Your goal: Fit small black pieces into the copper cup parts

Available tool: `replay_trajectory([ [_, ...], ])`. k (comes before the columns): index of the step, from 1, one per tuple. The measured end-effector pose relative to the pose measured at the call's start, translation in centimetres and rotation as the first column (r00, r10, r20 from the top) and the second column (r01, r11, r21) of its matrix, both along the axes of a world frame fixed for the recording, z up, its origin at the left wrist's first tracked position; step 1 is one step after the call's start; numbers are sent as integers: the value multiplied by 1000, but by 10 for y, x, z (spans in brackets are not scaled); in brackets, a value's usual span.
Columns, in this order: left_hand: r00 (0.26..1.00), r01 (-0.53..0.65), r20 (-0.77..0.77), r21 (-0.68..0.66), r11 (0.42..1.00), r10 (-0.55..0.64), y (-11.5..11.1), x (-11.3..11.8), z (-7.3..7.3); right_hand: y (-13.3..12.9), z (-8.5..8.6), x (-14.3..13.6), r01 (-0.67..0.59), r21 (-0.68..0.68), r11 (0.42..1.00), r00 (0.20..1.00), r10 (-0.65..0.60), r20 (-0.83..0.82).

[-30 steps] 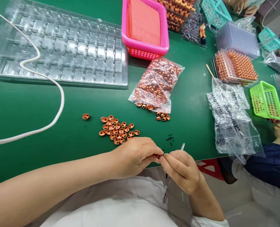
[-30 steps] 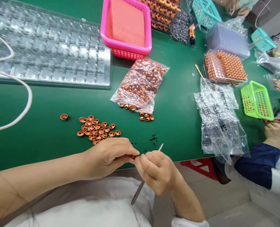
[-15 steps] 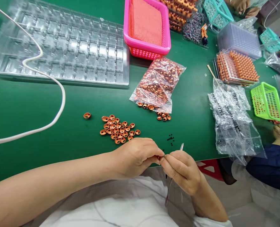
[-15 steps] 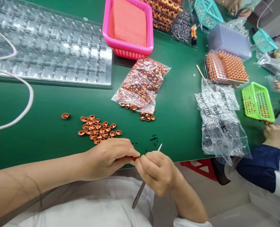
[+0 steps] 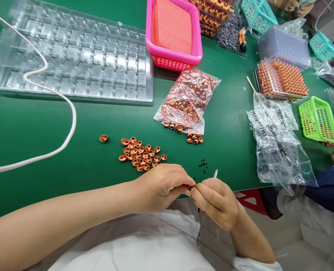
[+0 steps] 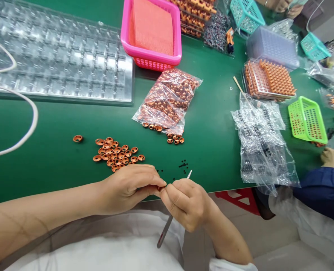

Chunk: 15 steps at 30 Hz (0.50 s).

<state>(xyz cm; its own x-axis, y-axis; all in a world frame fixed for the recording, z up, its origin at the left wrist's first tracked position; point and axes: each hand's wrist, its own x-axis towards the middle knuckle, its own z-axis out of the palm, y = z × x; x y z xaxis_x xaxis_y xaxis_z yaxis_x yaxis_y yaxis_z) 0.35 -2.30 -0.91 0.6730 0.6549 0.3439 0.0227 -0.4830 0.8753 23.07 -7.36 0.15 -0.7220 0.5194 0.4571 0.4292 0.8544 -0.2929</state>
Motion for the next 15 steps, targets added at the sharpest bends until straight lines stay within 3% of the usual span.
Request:
replay_trajectory([
  [9, 1000, 4, -20, -45, 999, -5, 1, -1, 1, 1, 1, 0, -6, 1, 1000, 1000, 6, -9],
  [15, 998, -16, -62, -165, 986, 5, 2, -1, -1, -4, -12, 4, 70, -34, 997, 997, -71, -41],
])
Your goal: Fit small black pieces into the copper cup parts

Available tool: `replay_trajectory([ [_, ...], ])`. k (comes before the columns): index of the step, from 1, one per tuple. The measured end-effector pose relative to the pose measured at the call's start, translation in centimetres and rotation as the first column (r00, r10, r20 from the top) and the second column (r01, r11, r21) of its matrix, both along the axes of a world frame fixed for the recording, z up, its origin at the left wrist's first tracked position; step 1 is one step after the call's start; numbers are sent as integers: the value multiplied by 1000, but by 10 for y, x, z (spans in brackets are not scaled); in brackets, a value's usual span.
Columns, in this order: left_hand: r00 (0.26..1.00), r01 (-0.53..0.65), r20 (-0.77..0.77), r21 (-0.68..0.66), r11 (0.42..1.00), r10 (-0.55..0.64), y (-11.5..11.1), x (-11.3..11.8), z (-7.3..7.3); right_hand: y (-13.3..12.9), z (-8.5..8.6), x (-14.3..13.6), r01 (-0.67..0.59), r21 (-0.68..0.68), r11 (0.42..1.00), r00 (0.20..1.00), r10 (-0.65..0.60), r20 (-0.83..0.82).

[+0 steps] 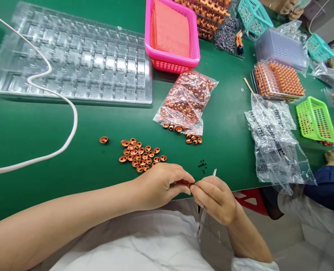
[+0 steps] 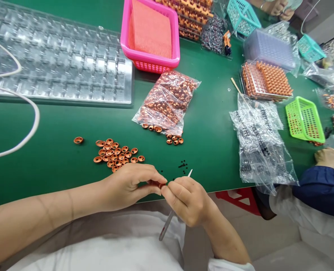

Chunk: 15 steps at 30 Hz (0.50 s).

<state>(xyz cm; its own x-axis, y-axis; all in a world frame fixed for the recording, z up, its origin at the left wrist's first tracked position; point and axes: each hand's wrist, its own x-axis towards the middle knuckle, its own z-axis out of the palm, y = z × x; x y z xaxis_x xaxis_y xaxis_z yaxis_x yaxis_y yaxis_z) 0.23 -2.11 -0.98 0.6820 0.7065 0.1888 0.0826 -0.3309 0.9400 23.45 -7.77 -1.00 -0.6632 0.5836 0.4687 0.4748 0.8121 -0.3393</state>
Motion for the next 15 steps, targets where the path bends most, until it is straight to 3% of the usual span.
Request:
replay_trajectory([
  [5, 1000, -20, -7, -88, 996, 19, 1, -1, 0, 0, -3, -3, 78, -104, 992, 993, -87, -84],
  [11, 999, -37, -41, -207, 978, 30, 3, 1, 5, 4, 2, -13, 154, -129, 980, 968, -175, -180],
  [15, 999, -47, -18, -286, 957, 44, 5, 3, 8, -2, 4, -12, 212, -245, 946, 915, -280, -292],
])
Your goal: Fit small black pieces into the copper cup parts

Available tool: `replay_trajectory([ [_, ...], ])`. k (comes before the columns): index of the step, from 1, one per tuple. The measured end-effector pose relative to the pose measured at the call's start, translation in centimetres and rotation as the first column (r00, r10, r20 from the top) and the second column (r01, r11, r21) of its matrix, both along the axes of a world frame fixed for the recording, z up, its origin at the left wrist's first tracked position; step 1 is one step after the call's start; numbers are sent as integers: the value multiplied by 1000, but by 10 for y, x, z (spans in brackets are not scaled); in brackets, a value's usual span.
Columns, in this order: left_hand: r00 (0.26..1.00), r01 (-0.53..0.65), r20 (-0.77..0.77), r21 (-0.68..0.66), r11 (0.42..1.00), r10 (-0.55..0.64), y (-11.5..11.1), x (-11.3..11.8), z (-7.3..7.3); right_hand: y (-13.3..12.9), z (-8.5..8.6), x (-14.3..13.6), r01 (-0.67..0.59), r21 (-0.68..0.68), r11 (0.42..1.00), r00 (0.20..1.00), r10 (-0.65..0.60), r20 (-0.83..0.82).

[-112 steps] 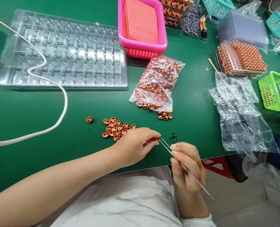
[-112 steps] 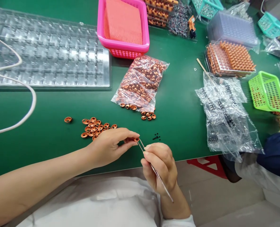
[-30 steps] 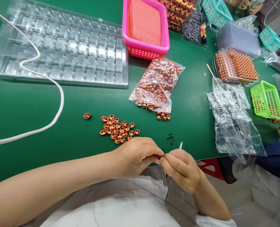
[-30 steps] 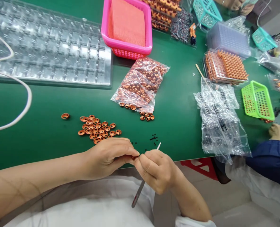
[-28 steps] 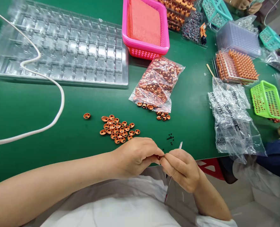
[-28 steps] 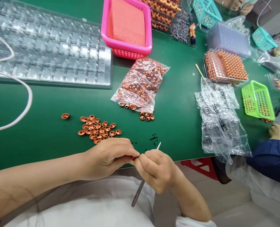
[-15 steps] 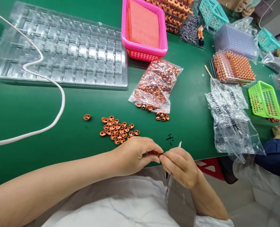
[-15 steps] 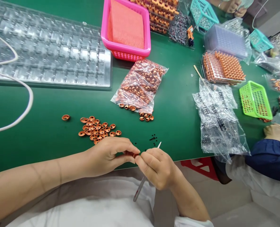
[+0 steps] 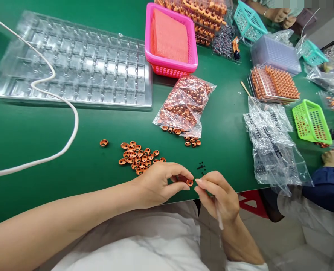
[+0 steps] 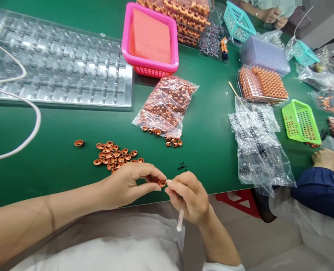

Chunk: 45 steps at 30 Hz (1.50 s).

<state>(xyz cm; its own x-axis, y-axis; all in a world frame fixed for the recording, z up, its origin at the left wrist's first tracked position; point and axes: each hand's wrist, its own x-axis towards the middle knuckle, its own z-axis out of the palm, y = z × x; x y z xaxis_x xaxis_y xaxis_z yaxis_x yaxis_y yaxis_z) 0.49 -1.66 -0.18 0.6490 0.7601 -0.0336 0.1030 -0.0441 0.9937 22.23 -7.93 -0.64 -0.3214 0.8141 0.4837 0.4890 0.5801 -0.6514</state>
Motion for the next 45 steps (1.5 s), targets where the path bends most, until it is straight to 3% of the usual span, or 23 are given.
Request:
replay_trajectory([
  [6, 1000, -5, 4, 46, 999, 5, 1, -1, 2, -3, 1, 6, 300, -120, 946, 923, -320, -213],
  [9, 999, -37, -32, 96, 995, 41, 0, -1, 2, -3, 0, 9, 345, -161, 925, 879, -378, -291],
  [21, 979, -78, -146, 365, 928, 140, -1, -3, -8, -23, 3, 2, 234, -365, 901, 847, -373, -378],
  [30, 977, -59, -156, 466, 883, 147, -2, -4, -8, -19, 6, -7, 218, -189, 958, 935, -260, -240],
  [40, 978, -55, -142, 542, 839, 155, -1, -4, -10, -16, 6, -7, 214, -164, 963, 960, -238, -149],
  [45, 977, -43, -155, 536, 843, 148, -2, -3, -12, -16, 4, -7, 205, -154, 967, 964, -227, -140],
])
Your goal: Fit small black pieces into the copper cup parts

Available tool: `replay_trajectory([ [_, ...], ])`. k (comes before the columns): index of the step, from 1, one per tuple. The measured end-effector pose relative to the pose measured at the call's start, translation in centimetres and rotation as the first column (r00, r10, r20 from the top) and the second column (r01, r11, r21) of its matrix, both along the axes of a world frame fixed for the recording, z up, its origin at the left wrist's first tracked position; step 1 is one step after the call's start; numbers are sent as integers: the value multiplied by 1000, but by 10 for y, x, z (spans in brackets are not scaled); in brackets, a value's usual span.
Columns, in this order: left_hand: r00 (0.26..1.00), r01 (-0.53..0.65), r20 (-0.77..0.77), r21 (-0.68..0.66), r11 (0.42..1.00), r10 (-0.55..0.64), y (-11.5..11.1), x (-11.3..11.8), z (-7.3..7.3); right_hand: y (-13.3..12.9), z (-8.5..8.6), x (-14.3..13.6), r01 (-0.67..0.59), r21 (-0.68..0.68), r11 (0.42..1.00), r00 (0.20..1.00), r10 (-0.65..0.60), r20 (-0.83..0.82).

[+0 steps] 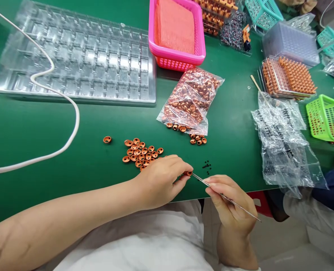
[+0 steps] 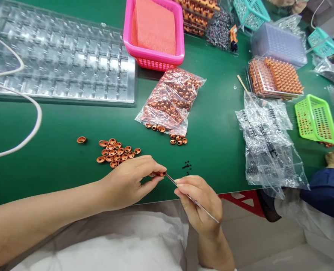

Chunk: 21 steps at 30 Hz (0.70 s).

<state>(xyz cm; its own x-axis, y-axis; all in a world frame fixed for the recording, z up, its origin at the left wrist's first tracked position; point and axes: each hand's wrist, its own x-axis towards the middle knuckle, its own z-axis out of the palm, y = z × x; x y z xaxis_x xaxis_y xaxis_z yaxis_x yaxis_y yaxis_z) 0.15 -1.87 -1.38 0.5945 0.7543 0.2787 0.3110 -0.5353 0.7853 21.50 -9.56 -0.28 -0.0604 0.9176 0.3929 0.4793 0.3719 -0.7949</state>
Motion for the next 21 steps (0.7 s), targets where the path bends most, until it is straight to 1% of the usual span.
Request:
replay_trajectory([
  [3, 1000, 0, -1, -13, 1000, 0, -1, 0, 0, 0, -2, 0, 8, 0, 1000, 1000, -8, 8],
  [8, 1000, 1, 21, -52, 999, 0, 1, 0, 0, 0, -2, -2, 1, 32, 999, 1000, 0, -31],
  [13, 999, 1, 34, -76, 997, 2, 1, 0, 1, 0, 0, -4, 50, 39, 998, 998, -48, -42],
  [18, 999, 0, 39, -94, 996, 4, 1, 0, 1, 0, -1, -3, 21, 33, 999, 999, -19, -35],
  [21, 999, 2, 50, -99, 995, 3, 2, 0, 1, 0, -2, -4, 28, 32, 999, 999, -27, -31],
])
